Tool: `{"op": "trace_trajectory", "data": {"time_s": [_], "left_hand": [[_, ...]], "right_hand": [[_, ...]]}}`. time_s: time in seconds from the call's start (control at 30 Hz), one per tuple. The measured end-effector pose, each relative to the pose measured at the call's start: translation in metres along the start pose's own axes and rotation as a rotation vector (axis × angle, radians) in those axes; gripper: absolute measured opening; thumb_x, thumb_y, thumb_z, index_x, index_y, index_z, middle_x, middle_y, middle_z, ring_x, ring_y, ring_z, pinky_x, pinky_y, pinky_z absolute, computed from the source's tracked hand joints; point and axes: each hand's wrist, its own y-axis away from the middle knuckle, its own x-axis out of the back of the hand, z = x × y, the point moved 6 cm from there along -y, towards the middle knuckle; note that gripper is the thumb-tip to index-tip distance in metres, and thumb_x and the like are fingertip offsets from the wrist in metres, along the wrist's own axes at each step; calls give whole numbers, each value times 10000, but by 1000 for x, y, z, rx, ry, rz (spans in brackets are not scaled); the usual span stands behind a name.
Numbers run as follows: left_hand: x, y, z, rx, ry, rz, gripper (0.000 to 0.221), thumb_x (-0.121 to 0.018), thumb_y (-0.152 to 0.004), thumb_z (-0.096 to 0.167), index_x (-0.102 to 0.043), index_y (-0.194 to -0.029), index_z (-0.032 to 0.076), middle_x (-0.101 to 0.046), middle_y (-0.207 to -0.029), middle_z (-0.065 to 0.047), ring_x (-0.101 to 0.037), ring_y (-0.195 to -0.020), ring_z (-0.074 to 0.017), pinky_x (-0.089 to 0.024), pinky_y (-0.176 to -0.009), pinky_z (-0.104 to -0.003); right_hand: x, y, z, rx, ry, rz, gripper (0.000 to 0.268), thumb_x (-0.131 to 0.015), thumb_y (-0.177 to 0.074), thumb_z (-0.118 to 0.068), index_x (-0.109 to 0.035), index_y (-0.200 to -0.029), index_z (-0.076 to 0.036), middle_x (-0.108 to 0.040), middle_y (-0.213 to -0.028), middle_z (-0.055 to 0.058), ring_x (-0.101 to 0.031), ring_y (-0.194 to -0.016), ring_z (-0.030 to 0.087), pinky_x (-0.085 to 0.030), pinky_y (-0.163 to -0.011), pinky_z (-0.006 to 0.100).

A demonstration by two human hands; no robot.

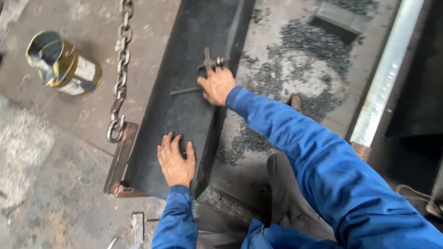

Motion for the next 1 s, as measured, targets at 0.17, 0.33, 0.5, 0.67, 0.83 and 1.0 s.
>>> {"op": "trace_trajectory", "data": {"time_s": [0.17, 0.33, 0.5, 0.67, 0.83, 1.0], "left_hand": [[5, 0, 10, -28, -67, -20, 386, -684, -975, 313, -666, -1266, 60, -584, -1464, -142, -513, -1346, -367, -371, -1177, -507], [-13, 9, -4, -101, -49, -2, 370, -676, -1036, 299, -658, -1304, 44, -572, -1503, -162, -512, -1391, -379, -344, -1228, -529], [-21, 14, -14, -143, -56, -14, 344, -677, -1079, 296, -640, -1292, 28, -567, -1525, -176, -510, -1432, -386, -319, -1263, -545], [-25, 19, -23, -179, -64, 6, 340, -646, -1113, 268, -634, -1330, 7, -550, -1509, -210, -479, -1458, -416, -335, -1247, -553], [-20, 19, -15, -142, -80, -6, 328, -625, -1112, 252, -640, -1339, 15, -543, -1550, -211, -470, -1452, -412, -358, -1203, -539], [-18, 17, -9, -106, -89, -7, 326, -619, -1100, 238, -644, -1342, 20, -542, -1552, -209, -471, -1436, -406, -361, -1181, -532]], "right_hand": [[57, 99, 41, -238, -269, -115, 267, -667, -869, -382, -737, -949, -138, -703, -904, 191, -683, -813, 389, -533, -697, 525], [104, 249, 115, -772, -1088, -130, 331, -681, -921, -370, -780, -1089, -101, -693, -804, 51, -621, -706, 200, -499, -626, 385], [176, 415, 172, -1167, -1167, -19, 247, -718, -940, -300, -782, -1057, -92, -639, -716, -16, -568, -623, 94, -477, -543, 273], [252, 514, 245, -933, -397, 203, 224, -717, -1022, -260, -751, -1117, -61, -746, -951, 100, -693, -863, 182, -546, -803, 348], [240, 596, 322, -891, 116, 136, 230, -708, -1066, -296, -762, -1133, -83, -740, -1041, 165, -700, -915, 364, -548, -783, 472], [217, 628, 361, -973, 320, -25, 253, -677, -1070, -352, -778, -1129, -128, -742, -979, 154, -687, -834, 376, -514, -664, 525]]}}
